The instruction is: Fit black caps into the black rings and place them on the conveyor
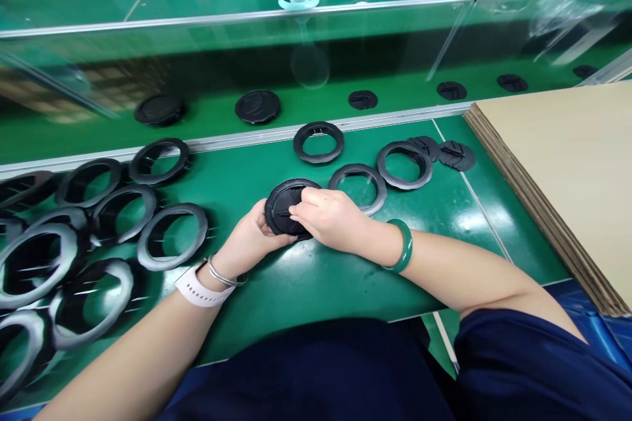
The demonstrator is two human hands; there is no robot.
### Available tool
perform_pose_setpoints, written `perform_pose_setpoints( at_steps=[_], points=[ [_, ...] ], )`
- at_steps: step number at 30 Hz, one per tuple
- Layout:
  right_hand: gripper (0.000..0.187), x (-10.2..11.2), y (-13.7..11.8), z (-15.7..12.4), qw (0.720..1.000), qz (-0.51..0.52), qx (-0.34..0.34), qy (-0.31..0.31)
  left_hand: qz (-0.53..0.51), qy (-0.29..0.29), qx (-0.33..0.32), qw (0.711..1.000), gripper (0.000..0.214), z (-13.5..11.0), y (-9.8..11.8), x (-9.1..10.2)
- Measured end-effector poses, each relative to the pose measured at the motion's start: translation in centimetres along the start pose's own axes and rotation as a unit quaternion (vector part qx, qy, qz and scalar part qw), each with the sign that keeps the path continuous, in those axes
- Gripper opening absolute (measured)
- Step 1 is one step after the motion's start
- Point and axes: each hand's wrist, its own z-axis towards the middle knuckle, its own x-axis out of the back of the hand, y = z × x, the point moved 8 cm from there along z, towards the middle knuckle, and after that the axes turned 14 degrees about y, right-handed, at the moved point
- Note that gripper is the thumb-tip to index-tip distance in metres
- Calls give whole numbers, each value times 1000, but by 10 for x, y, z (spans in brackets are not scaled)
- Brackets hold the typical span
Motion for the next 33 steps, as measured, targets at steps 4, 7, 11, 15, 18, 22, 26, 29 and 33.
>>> perform_pose_setpoints(
  at_steps=[4, 7, 11, 15, 18, 22, 26, 29, 33],
  points=[
    [30, -4, -5, -1, 997, -58, 51, -13, -44, -17, 45, 998, 71, -1, -3, -3],
    [31, -7, -5, -1, 995, -76, 62, -26, -54, -15, 54, 997, 71, -1, -2, -4],
    [31, -10, -3, -2, 996, -62, 51, -45, -61, -17, 65, 996, 71, -1, -2, -5],
    [29, -12, 0, -2, 998, -30, 23, -54, -51, -15, 58, 997, 69, -1, -2, -5],
    [28, -13, 3, -1, 999, -18, -4, -49, -29, -11, 48, 998, 65, -2, -3, -3],
    [25, -18, 7, -2, 996, -6, -29, -82, -21, -15, 39, 999, 60, -3, -1, -4],
    [21, -20, 7, -3, 992, -10, -33, -120, -44, -20, 44, 998, 58, -4, 2, -6],
    [28, -19, 4, -4, 990, -43, -33, -128, -26, -11, 31, 999, 56, -4, 4, -4],
    [37, -27, -1, -8, 981, -99, -27, -162, 22, 3, 5, 1000, 54, -4, 2, -1]
  ],
)
